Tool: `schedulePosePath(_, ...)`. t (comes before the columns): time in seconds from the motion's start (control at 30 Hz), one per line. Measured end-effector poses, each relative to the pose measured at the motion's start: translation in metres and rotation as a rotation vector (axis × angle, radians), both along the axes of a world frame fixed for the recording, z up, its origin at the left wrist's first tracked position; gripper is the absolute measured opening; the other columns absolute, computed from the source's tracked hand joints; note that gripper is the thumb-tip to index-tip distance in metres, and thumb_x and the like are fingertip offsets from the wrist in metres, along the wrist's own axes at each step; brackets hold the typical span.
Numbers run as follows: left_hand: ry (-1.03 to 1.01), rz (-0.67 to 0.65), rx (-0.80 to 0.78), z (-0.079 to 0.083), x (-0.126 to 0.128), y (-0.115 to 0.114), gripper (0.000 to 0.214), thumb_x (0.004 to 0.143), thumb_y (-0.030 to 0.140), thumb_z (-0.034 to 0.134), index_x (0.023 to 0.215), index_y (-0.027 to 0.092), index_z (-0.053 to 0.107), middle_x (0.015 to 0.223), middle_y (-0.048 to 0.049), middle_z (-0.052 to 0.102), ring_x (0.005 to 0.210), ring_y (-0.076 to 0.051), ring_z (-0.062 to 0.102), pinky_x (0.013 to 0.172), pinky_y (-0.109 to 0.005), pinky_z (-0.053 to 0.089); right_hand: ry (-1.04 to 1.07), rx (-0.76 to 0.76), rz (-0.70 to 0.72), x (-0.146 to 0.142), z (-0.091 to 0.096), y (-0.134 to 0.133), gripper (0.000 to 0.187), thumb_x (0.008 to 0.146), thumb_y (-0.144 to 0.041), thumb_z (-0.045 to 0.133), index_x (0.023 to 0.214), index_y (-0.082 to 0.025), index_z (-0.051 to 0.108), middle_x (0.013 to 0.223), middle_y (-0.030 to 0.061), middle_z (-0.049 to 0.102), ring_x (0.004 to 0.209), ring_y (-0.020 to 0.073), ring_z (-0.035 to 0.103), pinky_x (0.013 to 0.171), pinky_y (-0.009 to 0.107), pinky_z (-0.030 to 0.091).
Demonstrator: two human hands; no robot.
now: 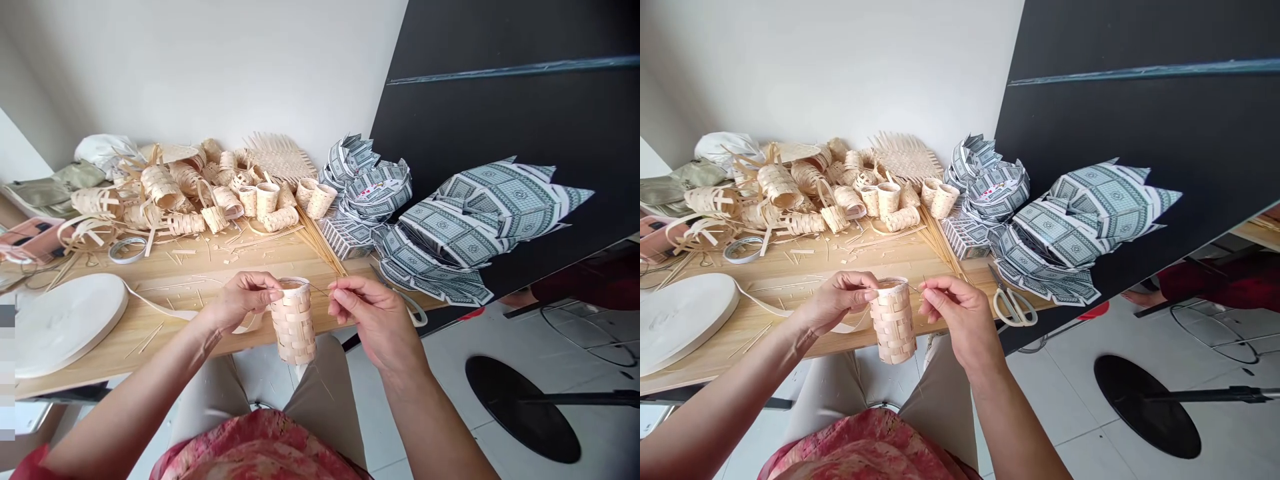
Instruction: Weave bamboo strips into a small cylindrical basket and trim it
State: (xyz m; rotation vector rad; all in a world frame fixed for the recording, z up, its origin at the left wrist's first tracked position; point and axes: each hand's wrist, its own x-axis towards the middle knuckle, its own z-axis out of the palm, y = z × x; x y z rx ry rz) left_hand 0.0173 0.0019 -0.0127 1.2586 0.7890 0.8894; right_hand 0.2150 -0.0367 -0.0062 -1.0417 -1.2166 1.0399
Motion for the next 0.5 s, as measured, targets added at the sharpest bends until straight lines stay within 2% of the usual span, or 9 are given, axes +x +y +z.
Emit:
schedulePosePath(0.1, -0.003, 0.001, -0.006, 0.002, 0.0, -0.003, 0.027, 0.06, 0.035, 0.072, 0.063, 0.012, 0.06, 0.047, 0.0067, 0.04, 0.043, -0.003, 0.025, 0.043, -0.019, 0.018, -0.02, 0.047, -0.026, 0.003, 0.001, 0.001, 0.008, 0.068, -0.025, 0.062, 0.07, -0.018, 0.064, 0.053, -0.0016, 0.055, 0.049, 0.0099, 0.049, 0.044, 0.021, 0.041)
schedulePosePath(0.2, 0.057, 0.015, 0.099, 0.008, -0.001, -0.008, 0.027, 0.061, 0.036, 0.071, 0.064, 0.012, 0.061, 0.053, 0.0043, 0.046, 0.048, -0.005, 0.035, 0.048, -0.019, 0.026, -0.112, 0.142, -0.045, 0.008, 0.006, 0.0, 0.007, 0.071, -0.023, 0.059, 0.072, -0.019, 0.064, 0.053, -0.0025, 0.053, 0.05, 0.01, 0.048, 0.048, 0.022, 0.042)
schedulePosePath(0.33, 0.181, 0.002, 0.337, 0.014, -0.003, -0.011, 0.021, 0.068, 0.032, 0.067, 0.067, 0.011, 0.063, 0.068, -0.0014, 0.056, 0.066, -0.011, 0.049, 0.063, -0.023, 0.037, -0.435, 0.316, 0.027, 0.009, 0.024, -0.004, 0.011, 0.075, -0.018, 0.055, 0.074, -0.019, 0.065, 0.067, 0.0003, 0.058, 0.059, 0.0122, 0.052, 0.053, 0.024, 0.042)
schedulePosePath(0.43, 0.22, -0.012, 0.366, 0.011, -0.003, -0.009, 0.021, 0.071, 0.032, 0.065, 0.068, 0.011, 0.062, 0.067, -0.0011, 0.056, 0.064, -0.011, 0.05, 0.062, -0.023, 0.038, -0.631, 0.42, 0.068, 0.001, 0.029, -0.004, 0.015, 0.078, -0.014, 0.052, 0.077, -0.02, 0.066, 0.072, 0.0017, 0.061, 0.068, 0.0144, 0.055, 0.062, 0.026, 0.043)
schedulePosePath(0.5, 0.225, -0.037, 0.375, 0.005, -0.002, -0.006, 0.021, 0.072, 0.032, 0.064, 0.068, 0.011, 0.062, 0.067, -0.0011, 0.056, 0.063, -0.011, 0.051, 0.061, -0.022, 0.039, -0.667, 0.437, 0.075, -0.007, 0.023, -0.002, 0.017, 0.079, -0.013, 0.05, 0.08, -0.019, 0.066, 0.074, 0.0025, 0.061, 0.07, 0.0149, 0.056, 0.065, 0.027, 0.044)
